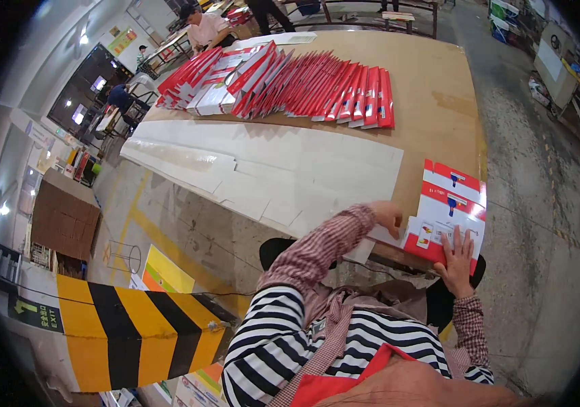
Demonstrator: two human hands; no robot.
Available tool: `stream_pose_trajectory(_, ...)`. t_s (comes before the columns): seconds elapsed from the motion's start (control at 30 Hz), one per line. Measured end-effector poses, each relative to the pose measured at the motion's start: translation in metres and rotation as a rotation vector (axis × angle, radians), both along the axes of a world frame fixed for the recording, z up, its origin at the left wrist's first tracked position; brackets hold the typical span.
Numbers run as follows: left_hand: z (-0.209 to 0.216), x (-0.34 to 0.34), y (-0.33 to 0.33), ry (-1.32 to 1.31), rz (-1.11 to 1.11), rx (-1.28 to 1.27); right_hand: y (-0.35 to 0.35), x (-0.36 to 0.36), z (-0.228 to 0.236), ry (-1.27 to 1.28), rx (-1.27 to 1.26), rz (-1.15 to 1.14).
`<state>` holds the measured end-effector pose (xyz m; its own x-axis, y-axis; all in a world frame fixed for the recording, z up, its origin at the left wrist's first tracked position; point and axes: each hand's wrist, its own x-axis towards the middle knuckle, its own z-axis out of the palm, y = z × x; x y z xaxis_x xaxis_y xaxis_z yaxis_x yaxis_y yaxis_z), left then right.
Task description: The person folds flat white cardboard sheets into small rectangular boxes. They place a red and white printed insert into each folded box and then stack the completed units on a pile to the left. The task is performed repeatedly by hand on a large work table in a warehouse setting.
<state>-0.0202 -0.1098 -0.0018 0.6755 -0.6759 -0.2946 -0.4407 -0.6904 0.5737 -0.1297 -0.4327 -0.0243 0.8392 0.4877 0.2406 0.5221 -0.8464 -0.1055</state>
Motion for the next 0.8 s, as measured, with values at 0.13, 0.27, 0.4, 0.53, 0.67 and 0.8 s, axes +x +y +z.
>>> stream_pose_trajectory(0.13,-0.007,-0.035,0.056,0.226,0.532,-0.150,0.003,0.001,-0.021,0.059,0.214,-0.035)
stream_pose_trajectory(0.27,-0.034,-0.084,0.037,-0.402,0.586,-0.082,0.052,0.029,0.005,0.337,0.526,0.190)
stream_pose_trajectory(0.4,-0.046,-0.127,0.008,-0.634,0.186,0.251,0.094,0.048,0.011,0.303,0.447,0.430)
stream_pose_trajectory(0.53,-0.019,-0.151,0.016,-0.676,0.093,0.129,0.066,0.036,-0.003,0.414,0.479,0.416)
stream_pose_trajectory(0.67,-0.032,-0.144,0.042,-0.580,-0.030,0.019,0.041,0.021,-0.002,0.470,0.600,0.420)
stream_pose_trajectory(0.8,-0.028,-0.123,0.035,-0.455,0.350,-0.209,0.038,0.026,-0.003,0.479,0.554,0.445)
